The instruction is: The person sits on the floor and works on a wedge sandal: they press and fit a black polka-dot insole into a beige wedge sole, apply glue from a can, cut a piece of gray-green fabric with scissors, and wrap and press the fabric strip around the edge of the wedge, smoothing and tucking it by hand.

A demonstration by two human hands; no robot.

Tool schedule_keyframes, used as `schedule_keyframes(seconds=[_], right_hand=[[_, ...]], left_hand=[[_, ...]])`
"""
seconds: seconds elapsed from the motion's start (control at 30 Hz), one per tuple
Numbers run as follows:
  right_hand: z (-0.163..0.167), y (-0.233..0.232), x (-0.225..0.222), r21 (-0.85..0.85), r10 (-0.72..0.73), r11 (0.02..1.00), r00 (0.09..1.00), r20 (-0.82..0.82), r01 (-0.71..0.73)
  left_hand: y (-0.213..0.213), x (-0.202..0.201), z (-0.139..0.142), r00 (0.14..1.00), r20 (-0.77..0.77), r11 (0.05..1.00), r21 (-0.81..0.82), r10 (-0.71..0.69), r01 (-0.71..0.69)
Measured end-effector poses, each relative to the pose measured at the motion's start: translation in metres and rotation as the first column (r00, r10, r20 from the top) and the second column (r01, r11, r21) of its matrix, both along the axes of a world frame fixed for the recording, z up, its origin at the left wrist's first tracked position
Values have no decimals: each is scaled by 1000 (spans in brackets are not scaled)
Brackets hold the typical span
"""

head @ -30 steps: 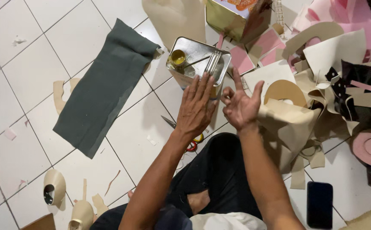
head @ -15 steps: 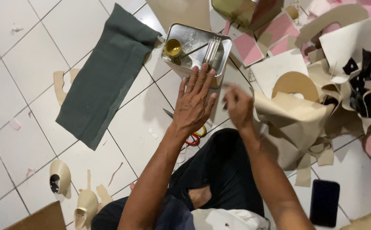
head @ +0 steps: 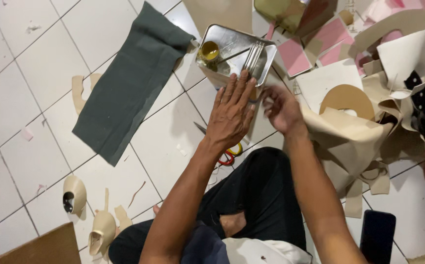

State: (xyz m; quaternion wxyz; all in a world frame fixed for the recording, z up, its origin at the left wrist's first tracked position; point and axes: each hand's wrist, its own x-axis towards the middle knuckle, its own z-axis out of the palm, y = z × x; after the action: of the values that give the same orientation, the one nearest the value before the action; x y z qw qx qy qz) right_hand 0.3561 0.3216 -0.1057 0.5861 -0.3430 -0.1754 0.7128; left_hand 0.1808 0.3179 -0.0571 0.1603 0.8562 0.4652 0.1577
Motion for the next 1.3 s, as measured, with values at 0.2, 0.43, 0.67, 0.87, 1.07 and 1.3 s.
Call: schedule_keyframes(seconds=[0.2,0.43,0.67,0.87,1.07,1.3], right_hand=[[8,-18,-46,-72,-115,993,951,-288,98],[26,-33,-24,28,-72,997,983,167,68],[21,-75,-56,-3,124,978,569,813,-210],[4,-155,-68,101,-58,995,825,562,1],[19,-180,-117,117,328,909,861,389,-399],[0,-220,-183,45,565,823,824,45,-567]], left_hand=[[1,1,8,999,51,999,46,-7,4],[-1,-5,19,999,19,999,-25,28,-28],[0,-1,27,995,-60,996,56,78,-75],[-47,-34,11,831,490,958,-32,263,-285],[-149,-63,-31,21,772,771,-636,635,39],[-191,-101,-71,-266,736,782,-593,622,191]])
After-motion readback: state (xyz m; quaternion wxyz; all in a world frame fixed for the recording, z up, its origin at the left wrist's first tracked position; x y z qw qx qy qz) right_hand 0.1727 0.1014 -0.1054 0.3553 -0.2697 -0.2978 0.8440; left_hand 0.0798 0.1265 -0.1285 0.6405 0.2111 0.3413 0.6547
